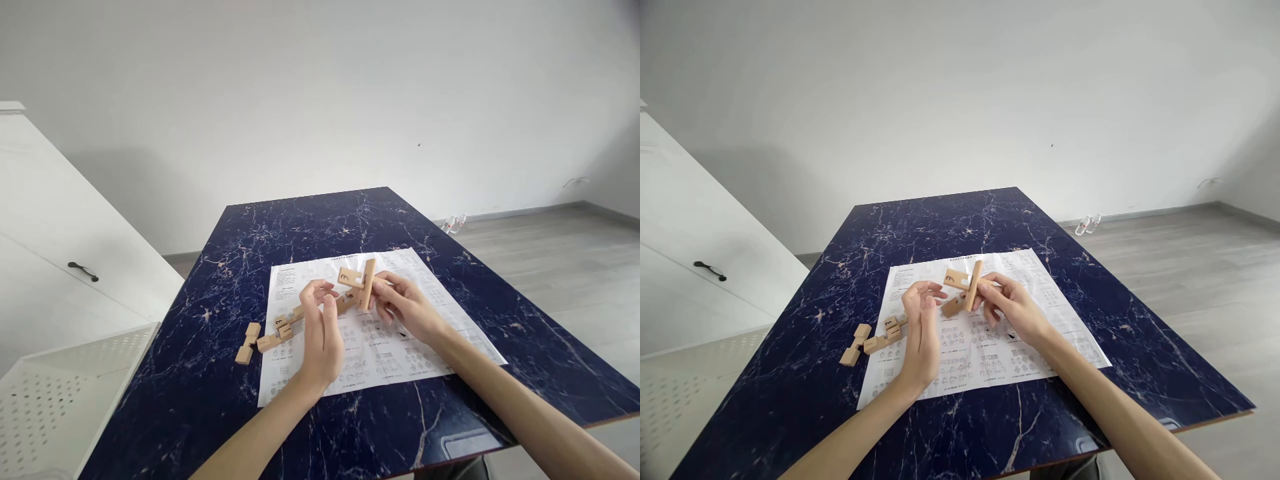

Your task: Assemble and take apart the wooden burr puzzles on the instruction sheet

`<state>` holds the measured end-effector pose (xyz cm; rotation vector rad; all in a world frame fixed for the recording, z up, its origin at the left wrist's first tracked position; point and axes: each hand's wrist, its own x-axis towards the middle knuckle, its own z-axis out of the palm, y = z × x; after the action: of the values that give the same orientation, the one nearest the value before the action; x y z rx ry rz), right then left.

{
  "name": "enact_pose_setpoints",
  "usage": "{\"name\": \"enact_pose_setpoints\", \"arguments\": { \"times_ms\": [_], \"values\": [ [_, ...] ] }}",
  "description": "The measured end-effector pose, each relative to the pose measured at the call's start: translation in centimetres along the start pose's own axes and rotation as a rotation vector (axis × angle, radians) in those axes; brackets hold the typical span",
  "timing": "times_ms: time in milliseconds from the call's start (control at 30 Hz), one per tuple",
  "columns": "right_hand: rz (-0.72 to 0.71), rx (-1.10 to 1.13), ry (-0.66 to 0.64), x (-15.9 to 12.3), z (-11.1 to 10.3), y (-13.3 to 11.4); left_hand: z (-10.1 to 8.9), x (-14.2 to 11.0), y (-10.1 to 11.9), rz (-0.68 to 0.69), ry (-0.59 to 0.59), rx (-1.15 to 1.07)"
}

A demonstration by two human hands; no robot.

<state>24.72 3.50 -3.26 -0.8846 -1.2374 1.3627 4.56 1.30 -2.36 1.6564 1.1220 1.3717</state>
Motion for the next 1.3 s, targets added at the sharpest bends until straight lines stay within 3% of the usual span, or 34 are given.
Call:
{"name": "enact_pose_setpoints", "arguments": {
  "times_ms": [233,467,767,1000,1133,1233,1300],
  "values": [
    [-0.030,0.192,0.134,0.4,-0.9,-0.3,-0.1,0.7,-2.1,0.187,-0.263,0.509],
    [-0.005,0.234,0.115,0.4,-1.1,0.0,-0.2,0.7,-1.5,0.238,-0.401,0.654],
    [-0.014,0.223,0.111,0.3,-1.1,-0.2,0.1,0.3,-2.2,0.111,-0.386,0.508],
    [-0.023,0.207,0.148,0.3,-1.2,-0.5,0.0,0.3,-1.9,0.193,-0.408,0.477],
    [-0.011,0.218,0.194,0.5,-1.4,-0.3,-0.4,0.6,-0.2,0.176,-0.412,0.116],
    [0.005,0.224,0.198,0.6,-1.6,-0.1,-0.7,0.7,1.0,-0.012,-0.470,-0.164],
    [0.012,0.226,0.189,0.6,-1.6,0.1,-1.0,0.8,1.5,-0.072,-0.384,-0.214]
  ]
}}
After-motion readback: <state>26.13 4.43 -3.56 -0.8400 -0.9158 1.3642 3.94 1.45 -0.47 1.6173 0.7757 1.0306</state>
